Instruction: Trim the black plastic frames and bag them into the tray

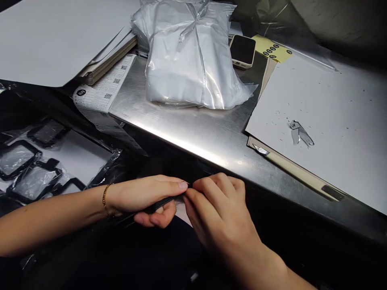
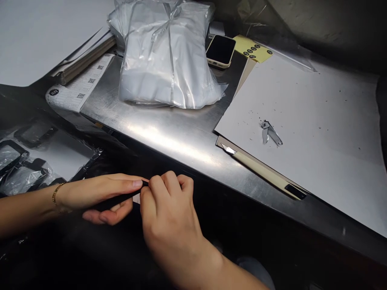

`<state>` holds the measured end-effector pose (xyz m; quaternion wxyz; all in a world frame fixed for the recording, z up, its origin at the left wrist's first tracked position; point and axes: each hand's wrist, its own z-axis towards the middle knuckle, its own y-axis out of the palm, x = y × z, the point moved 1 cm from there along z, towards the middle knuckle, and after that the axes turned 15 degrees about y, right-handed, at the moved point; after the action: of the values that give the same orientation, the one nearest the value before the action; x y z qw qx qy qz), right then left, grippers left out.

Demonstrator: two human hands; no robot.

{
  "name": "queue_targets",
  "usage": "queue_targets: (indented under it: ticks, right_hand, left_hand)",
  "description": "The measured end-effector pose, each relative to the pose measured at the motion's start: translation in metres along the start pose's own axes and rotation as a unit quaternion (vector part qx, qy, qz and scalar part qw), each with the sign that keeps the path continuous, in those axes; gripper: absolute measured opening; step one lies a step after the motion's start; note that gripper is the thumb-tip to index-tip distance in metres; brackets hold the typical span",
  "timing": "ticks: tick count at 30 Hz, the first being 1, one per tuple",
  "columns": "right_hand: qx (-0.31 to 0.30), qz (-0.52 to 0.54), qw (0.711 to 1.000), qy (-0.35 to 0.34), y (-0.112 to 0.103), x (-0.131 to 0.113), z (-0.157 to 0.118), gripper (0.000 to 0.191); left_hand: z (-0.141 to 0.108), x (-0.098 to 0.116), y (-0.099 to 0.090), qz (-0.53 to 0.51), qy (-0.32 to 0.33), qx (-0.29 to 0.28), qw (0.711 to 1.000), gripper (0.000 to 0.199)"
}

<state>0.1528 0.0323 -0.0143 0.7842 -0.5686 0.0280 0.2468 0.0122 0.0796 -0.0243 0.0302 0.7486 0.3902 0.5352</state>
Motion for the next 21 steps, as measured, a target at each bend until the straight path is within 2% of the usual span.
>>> queue_targets:
  ticks: [9,12,15,19,20,21]
  right_hand:
    - [0.019,0.002,1.0,-0.02,0.011,0.0,0.0,0.015]
    - [0.009,0.028,1.0,-0.009,0.008,0.002,-0.003,0.014]
    - [-0.056,0.118,0.991,0.01,-0.006,0.004,-0.007,0.016]
    - [-0.251,0.236,0.939,0.015,-0.025,0.013,-0.015,0.016]
    - [-0.26,0.24,0.935,0.021,-0.026,0.016,-0.016,0.016]
    - [-0.239,0.229,0.943,0.034,-0.026,0.018,-0.017,0.014]
  left_hand:
    - [0.003,-0.004,-0.004,-0.006,0.006,0.002,1.0,0.034]
    - [0.001,-0.002,-0.003,-0.005,0.003,-0.008,1.0,0.035]
    - [-0.002,0.0,-0.003,-0.002,-0.003,0.001,1.0,0.034]
    - [-0.004,0.0,-0.004,-0.003,-0.015,0.015,1.0,0.036]
    - [-0.004,0.0,-0.004,-0.003,-0.016,0.014,1.0,0.037]
    - [-0.004,-0.001,-0.003,-0.004,-0.017,0.013,1.0,0.038]
